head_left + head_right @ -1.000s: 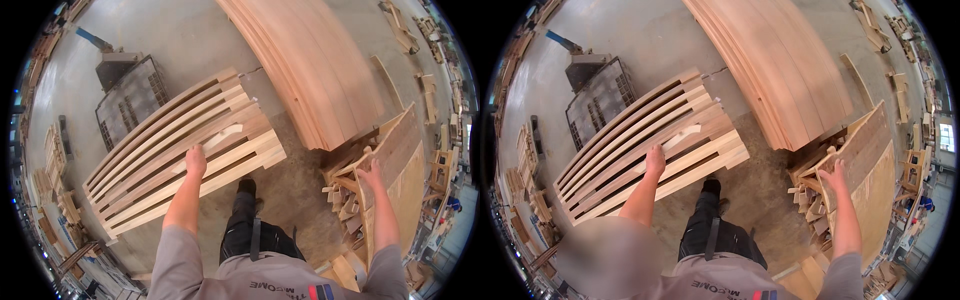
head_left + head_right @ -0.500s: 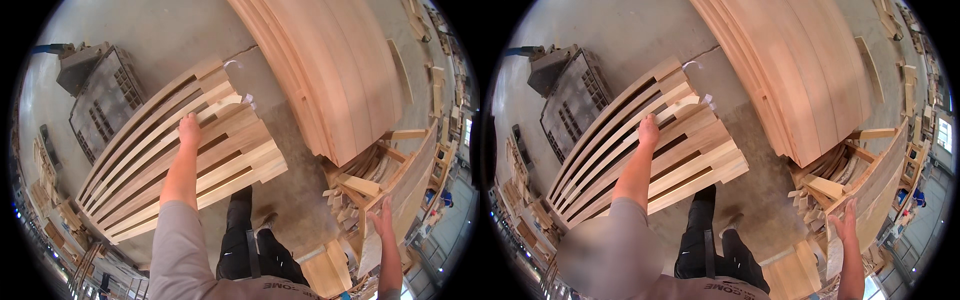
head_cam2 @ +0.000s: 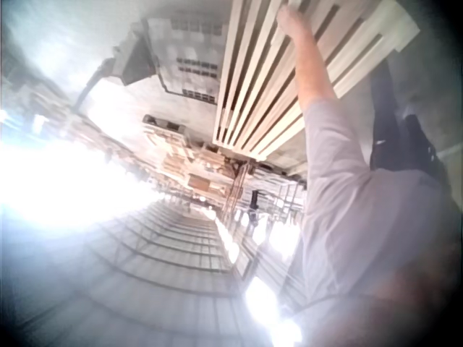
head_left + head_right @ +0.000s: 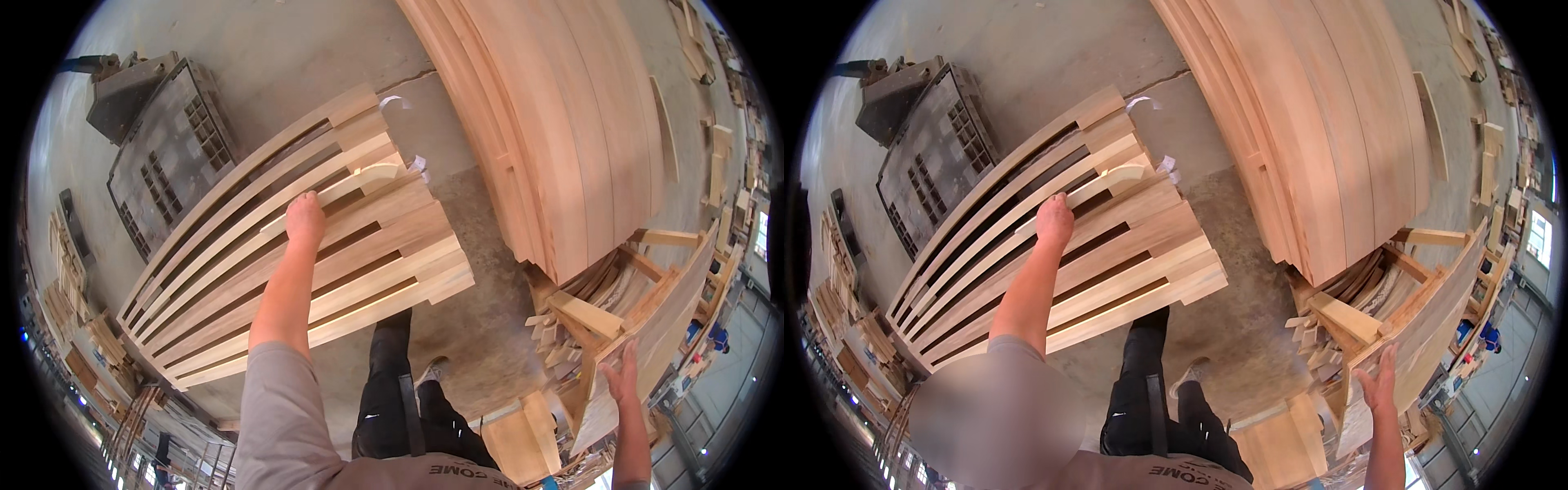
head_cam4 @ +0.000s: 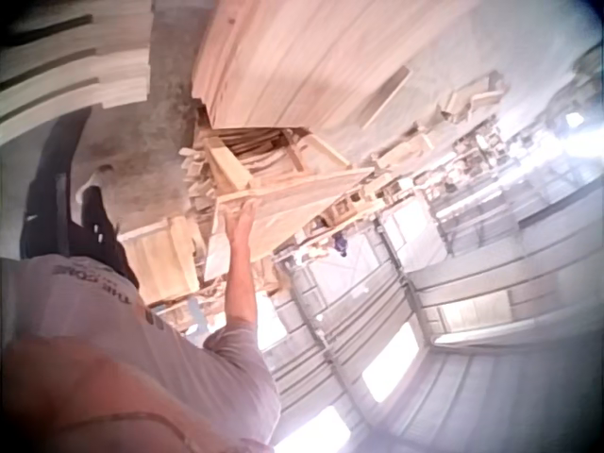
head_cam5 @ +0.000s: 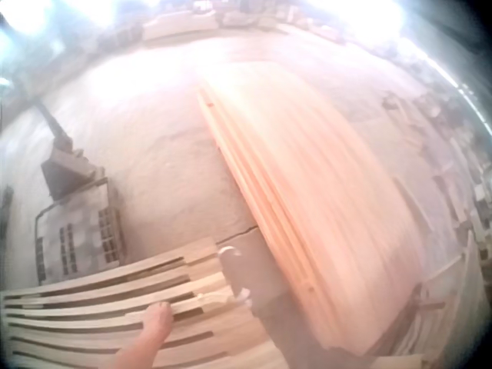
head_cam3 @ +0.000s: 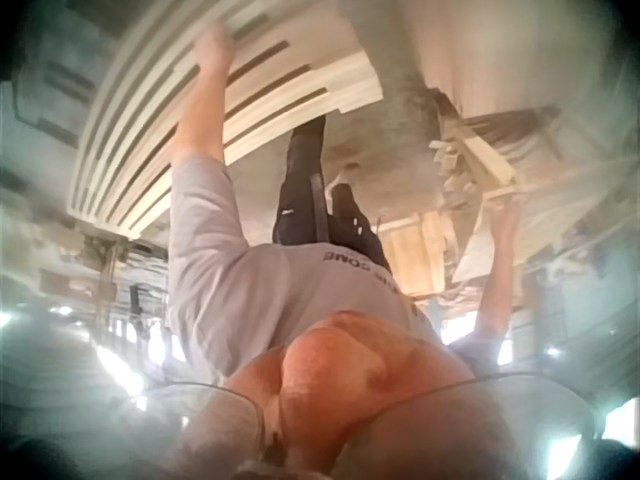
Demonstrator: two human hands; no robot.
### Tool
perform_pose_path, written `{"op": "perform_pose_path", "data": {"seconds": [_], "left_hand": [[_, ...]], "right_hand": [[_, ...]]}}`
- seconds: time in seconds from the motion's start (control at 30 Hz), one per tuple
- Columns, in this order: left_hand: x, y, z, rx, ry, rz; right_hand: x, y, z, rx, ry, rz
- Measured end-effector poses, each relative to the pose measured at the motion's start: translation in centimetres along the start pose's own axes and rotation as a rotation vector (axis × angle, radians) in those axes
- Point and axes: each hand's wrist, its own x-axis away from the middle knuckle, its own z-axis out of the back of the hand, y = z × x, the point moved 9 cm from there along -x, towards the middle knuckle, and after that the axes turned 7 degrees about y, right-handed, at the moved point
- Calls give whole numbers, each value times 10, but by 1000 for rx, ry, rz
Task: The person sorts through a pile of curved and straight wood pieces on a table, handling them by hand, and then walks to a different area to place some pieces onto a stack.
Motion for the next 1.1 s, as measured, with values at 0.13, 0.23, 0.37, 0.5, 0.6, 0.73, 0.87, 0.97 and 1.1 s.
{"op": "perform_pose_path", "data": {"seconds": [0.13,0.23,0.37,0.5,0.6,0.73,0.87,0.97,1.1], "left_hand": [[3,-5,-2,14,-70,21],[4,-11,-2,-7,-103,42],[3,-10,-4,-3,-95,36],[2,3,-8,-11,-65,-24],[1,6,-9,-38,15,-68],[-1,5,-18,-152,-38,-65],[-3,9,-18,-211,-68,-45],[-5,11,-18,-209,-95,-22],[-6,12,-16,-179,-114,-43]], "right_hand": [[1,11,-3,1,-9,-2],[0,10,-4,-19,-12,1],[0,9,-4,-70,2,-1],[0,13,-4,-87,-1,2],[-1,9,-4,-98,13,9],[-1,5,-3,-76,-12,-48],[2,13,-4,-116,1,-36],[3,14,-6,-151,4,-44],[2,13,-6,-108,0,-10]]}}
